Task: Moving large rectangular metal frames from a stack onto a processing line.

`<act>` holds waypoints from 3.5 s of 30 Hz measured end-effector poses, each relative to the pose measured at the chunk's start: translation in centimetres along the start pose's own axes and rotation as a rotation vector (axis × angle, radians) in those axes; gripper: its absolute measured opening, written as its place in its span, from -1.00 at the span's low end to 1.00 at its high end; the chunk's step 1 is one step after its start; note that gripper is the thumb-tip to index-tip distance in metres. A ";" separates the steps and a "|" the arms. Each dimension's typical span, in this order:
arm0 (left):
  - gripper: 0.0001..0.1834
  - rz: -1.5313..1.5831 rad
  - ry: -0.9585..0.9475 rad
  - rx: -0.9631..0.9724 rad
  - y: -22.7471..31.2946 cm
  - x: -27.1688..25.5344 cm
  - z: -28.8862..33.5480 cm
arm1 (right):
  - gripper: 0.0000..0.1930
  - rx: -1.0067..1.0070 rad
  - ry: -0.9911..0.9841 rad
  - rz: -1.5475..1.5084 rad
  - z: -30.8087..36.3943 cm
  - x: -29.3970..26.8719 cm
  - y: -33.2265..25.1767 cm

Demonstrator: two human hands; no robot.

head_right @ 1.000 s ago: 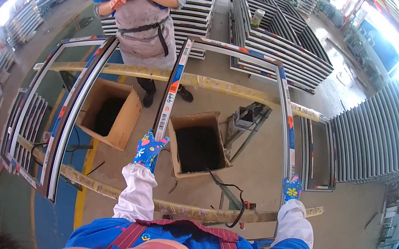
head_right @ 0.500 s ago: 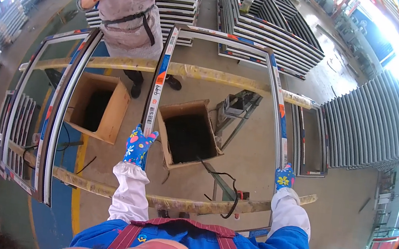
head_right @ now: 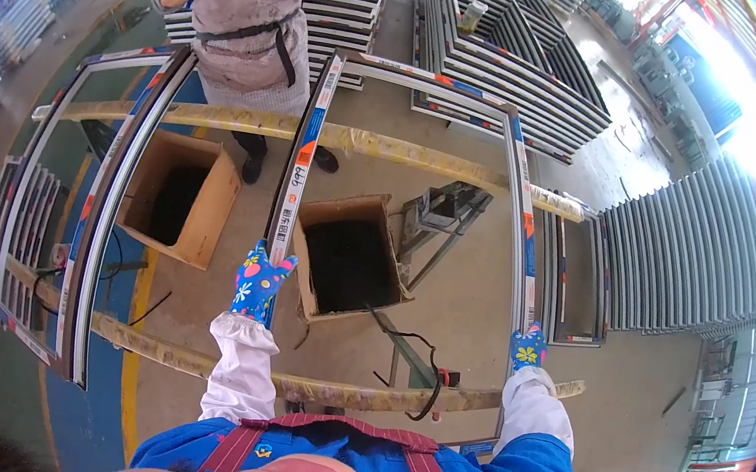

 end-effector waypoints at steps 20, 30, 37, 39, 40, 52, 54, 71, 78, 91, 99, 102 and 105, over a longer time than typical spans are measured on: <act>-0.07 0.033 -0.077 -0.038 0.0 -0.1 0.0 | -0.54 -0.004 0.037 0.022 0.3 -1.6 -1.2; -0.11 0.035 -0.038 0.012 0.1 -0.4 0.2 | -0.63 -0.025 0.082 -0.049 0.6 -2.2 -1.6; -0.12 0.028 -0.051 0.000 -0.3 -0.1 0.1 | -0.62 -0.053 0.122 -0.058 -0.1 -1.0 -0.7; -0.12 0.015 -0.037 0.014 0.0 -0.1 -0.1 | -0.61 -0.048 0.109 -0.070 0.0 -1.7 -1.1; -0.12 0.012 -0.043 0.015 -0.1 0.1 -0.1 | -0.59 -0.029 0.063 -0.067 -0.1 -1.6 -1.2; -0.14 -0.009 -0.025 -0.003 -0.8 0.3 -0.2 | -0.51 -0.055 -0.023 0.005 -0.1 -0.9 -1.4; -0.14 -0.026 -0.006 0.011 -0.9 0.5 -0.2 | -0.52 -0.070 -0.002 -0.004 0.0 -1.1 -1.3; -0.13 0.007 -0.059 0.010 0.4 -0.3 -0.2 | -0.54 0.017 -0.004 -0.084 1.4 -3.4 -2.0; -0.17 0.030 -0.057 -0.003 0.8 -0.4 -0.2 | -0.51 0.016 0.017 -0.073 1.0 -2.6 -1.3; -0.17 0.050 -0.058 0.022 1.3 -0.5 -0.1 | -0.58 0.046 -0.014 -0.104 0.9 -2.5 -0.9; -0.11 0.006 -0.040 0.022 0.1 0.1 -0.5 | -0.48 0.014 -0.009 -0.091 0.9 -2.4 -1.5; -0.11 -0.026 -0.078 0.026 0.7 0.7 -0.7 | -0.50 0.015 0.003 -0.076 -0.2 -1.5 -0.3; -0.11 -0.009 -0.045 -0.008 -0.6 0.3 -0.4 | -0.55 -0.006 -0.021 -0.050 -0.5 -0.3 -1.1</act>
Point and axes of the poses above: each hand's wrist, its own z-axis away from the middle knuckle, its own x-axis out of the palm, y = z × x, the point moved 9 cm from there along -z, towards the middle knuckle, and after that the axes turned 12 degrees about x, right-handed, at the moved point
